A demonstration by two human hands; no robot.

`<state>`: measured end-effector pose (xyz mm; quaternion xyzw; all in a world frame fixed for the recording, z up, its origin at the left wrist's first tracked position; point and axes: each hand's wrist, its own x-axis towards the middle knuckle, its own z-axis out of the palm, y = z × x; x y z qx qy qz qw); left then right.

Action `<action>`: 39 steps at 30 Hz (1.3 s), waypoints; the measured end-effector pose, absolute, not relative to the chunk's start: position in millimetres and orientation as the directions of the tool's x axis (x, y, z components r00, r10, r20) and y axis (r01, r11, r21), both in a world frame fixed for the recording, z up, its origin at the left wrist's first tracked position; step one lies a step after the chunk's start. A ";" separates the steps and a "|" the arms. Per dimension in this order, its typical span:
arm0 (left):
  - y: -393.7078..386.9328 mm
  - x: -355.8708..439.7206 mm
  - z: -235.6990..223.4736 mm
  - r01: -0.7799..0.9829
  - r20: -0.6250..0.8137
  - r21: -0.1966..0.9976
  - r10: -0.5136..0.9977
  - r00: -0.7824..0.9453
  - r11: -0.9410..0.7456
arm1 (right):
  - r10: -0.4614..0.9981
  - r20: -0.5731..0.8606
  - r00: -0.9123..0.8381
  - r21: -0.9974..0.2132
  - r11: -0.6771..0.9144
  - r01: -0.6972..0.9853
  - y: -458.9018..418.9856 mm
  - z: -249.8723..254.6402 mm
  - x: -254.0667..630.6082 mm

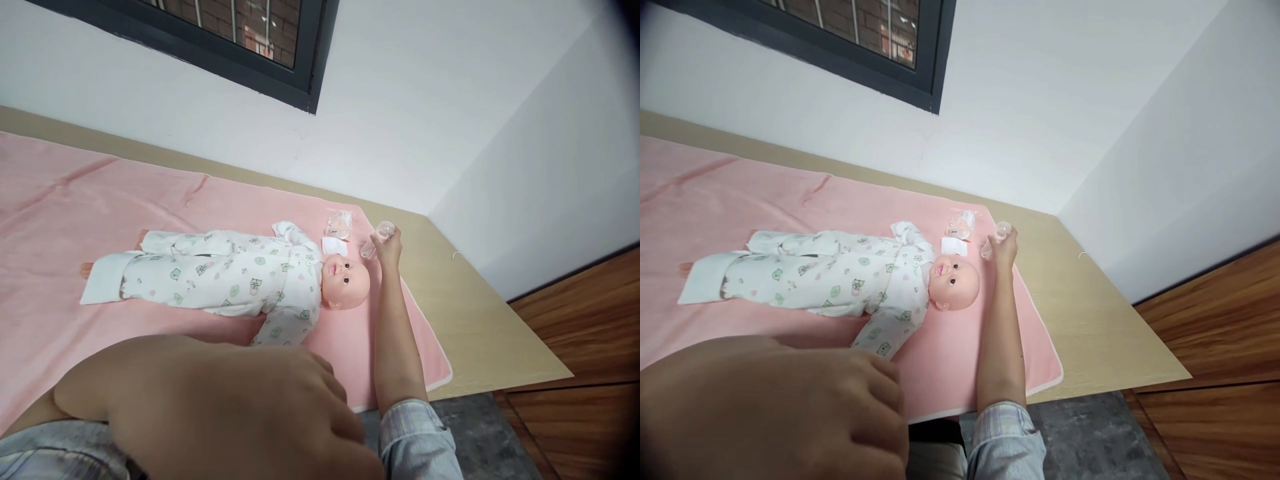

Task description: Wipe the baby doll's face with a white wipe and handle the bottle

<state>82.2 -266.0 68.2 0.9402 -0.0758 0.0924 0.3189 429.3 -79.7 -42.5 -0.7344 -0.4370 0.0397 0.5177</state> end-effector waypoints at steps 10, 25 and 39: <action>-165.5 97.4 82.4 0.297 0.379 0.530 0.535 0.755 -0.795 | 0.658 0.546 0.519 -0.817 0.278 0.506 -90.7 6.6 397.8; -119.1 107.3 60.8 0.401 0.627 0.522 0.658 0.418 -0.753 | 0.791 0.597 0.132 -0.800 0.599 0.025 -139.2 33.4 248.1; -72.9 78.0 56.9 0.646 0.561 0.439 0.752 0.345 -0.624 | 0.673 0.642 0.367 -0.760 0.623 0.188 -116.9 40.2 319.4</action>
